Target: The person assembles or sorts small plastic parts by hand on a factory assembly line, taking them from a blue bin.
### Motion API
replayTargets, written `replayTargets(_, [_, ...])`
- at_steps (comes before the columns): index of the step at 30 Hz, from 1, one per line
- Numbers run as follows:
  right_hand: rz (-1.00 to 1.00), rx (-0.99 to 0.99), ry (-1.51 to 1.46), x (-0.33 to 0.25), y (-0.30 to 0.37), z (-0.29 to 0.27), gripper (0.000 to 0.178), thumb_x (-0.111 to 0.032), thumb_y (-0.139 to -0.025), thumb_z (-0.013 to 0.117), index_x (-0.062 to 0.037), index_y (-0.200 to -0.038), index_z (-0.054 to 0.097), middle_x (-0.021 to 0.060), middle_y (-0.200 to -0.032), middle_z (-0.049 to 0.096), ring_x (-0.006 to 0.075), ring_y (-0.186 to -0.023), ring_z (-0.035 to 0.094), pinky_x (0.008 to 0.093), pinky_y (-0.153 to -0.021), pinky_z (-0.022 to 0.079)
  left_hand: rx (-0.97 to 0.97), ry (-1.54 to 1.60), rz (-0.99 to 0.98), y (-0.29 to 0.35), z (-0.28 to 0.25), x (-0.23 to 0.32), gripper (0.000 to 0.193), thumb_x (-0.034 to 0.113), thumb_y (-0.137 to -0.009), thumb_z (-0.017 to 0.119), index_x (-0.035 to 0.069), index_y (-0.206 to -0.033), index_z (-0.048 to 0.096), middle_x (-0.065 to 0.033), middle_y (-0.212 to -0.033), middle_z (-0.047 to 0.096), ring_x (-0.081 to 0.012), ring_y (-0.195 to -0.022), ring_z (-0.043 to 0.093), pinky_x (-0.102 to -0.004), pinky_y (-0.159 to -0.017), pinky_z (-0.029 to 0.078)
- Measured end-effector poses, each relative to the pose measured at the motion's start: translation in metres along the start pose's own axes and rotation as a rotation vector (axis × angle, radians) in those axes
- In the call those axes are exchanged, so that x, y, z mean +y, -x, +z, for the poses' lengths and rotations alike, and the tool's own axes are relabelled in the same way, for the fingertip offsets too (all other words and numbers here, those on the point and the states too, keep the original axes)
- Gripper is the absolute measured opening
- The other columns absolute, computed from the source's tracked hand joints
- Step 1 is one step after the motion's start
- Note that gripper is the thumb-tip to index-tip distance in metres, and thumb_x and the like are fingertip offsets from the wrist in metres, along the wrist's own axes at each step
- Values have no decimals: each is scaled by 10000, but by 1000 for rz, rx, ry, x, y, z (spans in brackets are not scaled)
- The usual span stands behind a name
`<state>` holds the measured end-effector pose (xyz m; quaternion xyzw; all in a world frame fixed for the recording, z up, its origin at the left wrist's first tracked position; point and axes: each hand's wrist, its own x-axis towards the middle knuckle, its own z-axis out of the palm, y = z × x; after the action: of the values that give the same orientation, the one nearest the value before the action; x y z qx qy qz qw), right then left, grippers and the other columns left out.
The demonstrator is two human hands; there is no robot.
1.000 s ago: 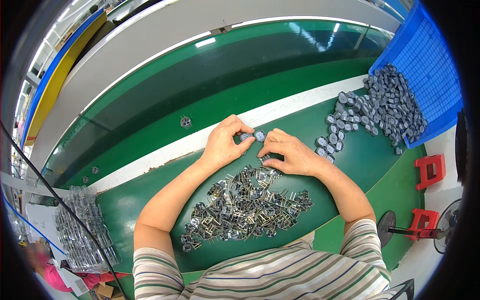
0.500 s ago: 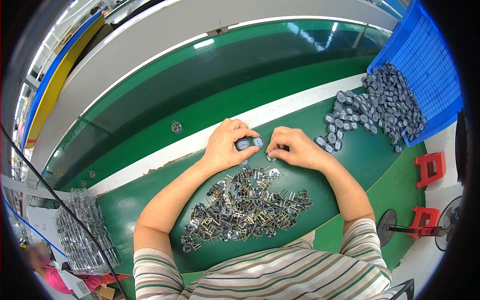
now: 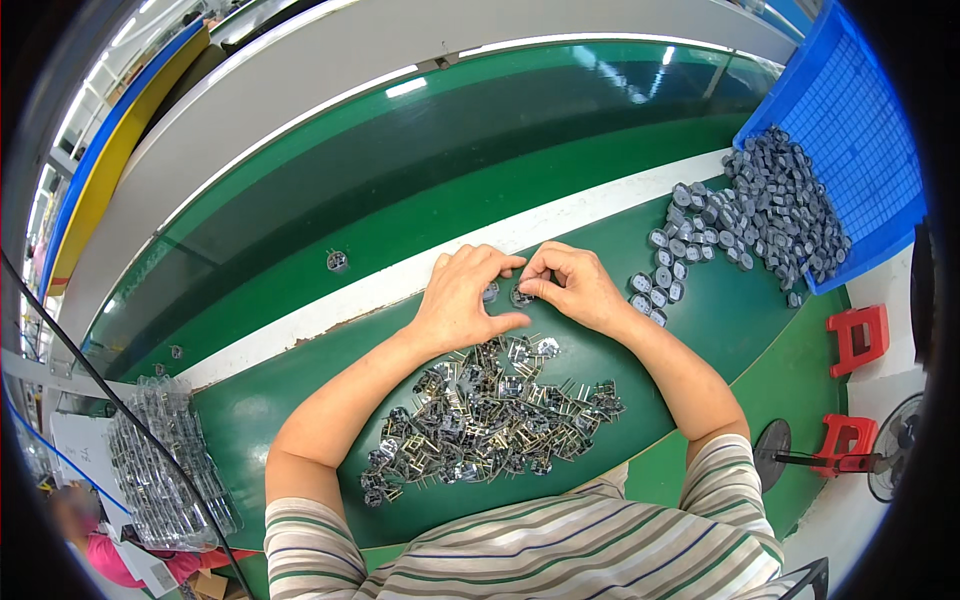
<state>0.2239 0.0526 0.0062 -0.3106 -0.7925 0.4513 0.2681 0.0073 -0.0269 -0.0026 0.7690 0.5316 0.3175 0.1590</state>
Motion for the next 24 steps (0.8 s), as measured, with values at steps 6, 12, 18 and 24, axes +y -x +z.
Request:
replayTargets(6, [-130, -15, 153, 3, 3, -1, 144, -130, -891, 839, -27, -917, 742, 89, -891, 712, 219, -795, 687, 367, -701, 540, 3, -73, -79, 0, 5, 2, 410, 316, -741, 929, 154, -1076, 756, -6, -1084, 655, -242, -1088, 590, -430, -939, 393])
replayTargets(12, [13, -6, 51, 0, 3, -2, 127, -85, -915, 831, -15, -928, 726, 41, -850, 668, 117, -742, 612, 305, -635, 472, -23, -13, 12, 1, 2, 0, 406, 363, -741, 938, 139, -1002, 723, -15, -1076, 641, -244, -1100, 590, -436, -928, 381])
replayTargets(18, [-92, 2, 125, -4, 3, 2, 134, -112, -901, 829, -25, -915, 728, 73, -872, 683, 207, -771, 678, 351, -682, 537, -19, 3, -57, 1, 3, -1, 407, 325, -737, 954, 142, -1019, 724, -2, -1109, 660, -238, -1134, 605, -418, -954, 383])
replayTargets(24, [-71, 29, 175, -14, 8, 7, 146, -78, -884, 826, -20, -925, 699, 91, -873, 666, 239, -790, 700, 385, -703, 557, 33, 20, 2, 2, 7, -4, 414, 330, -714, 966, 136, -991, 727, 9, -1055, 636, -230, -1078, 599, -417, -910, 376])
